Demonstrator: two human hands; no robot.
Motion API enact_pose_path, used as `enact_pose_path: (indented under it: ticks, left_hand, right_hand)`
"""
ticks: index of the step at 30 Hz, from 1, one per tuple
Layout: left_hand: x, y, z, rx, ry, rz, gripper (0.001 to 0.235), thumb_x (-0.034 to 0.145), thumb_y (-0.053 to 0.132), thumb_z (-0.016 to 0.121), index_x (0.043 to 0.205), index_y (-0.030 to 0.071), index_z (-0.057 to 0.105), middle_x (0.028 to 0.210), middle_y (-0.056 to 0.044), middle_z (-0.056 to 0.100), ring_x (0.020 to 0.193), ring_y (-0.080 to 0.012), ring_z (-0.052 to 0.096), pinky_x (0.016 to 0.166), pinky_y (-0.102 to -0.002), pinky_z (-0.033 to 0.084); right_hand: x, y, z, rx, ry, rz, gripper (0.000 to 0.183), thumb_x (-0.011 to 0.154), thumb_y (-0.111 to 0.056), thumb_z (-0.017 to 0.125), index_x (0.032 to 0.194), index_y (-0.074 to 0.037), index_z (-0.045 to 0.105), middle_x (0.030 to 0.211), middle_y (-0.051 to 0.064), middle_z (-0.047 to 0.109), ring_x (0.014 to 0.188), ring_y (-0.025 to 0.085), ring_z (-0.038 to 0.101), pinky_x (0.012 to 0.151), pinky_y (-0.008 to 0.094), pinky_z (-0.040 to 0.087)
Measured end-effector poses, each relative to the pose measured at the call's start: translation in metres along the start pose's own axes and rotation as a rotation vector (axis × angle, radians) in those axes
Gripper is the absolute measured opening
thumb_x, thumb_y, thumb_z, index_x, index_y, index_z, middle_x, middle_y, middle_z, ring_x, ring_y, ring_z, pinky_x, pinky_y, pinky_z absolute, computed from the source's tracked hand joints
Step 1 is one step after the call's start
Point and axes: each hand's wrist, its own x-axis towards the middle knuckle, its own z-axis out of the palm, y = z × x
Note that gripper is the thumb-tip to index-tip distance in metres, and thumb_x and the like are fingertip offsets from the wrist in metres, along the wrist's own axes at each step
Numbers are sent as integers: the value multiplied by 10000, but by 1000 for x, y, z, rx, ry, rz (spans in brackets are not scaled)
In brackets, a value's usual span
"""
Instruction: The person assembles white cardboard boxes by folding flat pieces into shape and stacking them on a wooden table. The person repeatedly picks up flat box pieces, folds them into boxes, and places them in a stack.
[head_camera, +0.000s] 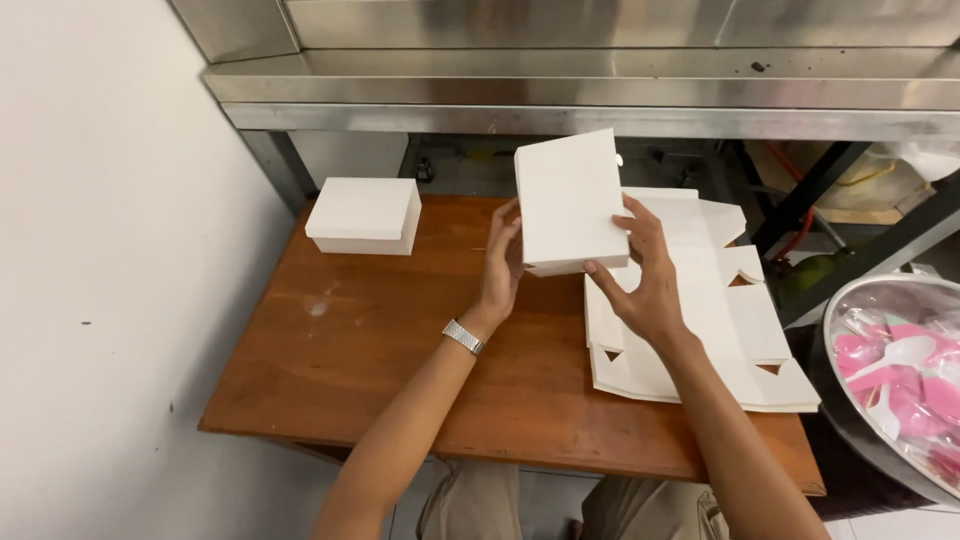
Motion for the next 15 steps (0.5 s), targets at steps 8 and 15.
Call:
enact_pose_path:
  ticks: [8,15]
  left_hand:
    - [7,-7,-11,-87,-4,-70,482,1006,312,490,1452,138,434,1324,-198,554,1224,-340,579,952,-492,567]
    - [-8,0,-1,302,-51,79,1020,889,568,691,1576,103,97,1541,-267,329,1444,-418,356,1174,-581,341]
  right_hand:
    - [-1,-8,-4,-19,-42,22,602,893,-160,796,1320,-44,390,1597,250,344,1415,501,412,1137,624,398]
    - [1,-6,0,-109,-65,-59,708,799,-237,887,1305,-44,431,1580,241,392,1455,451,392,1175,597,359]
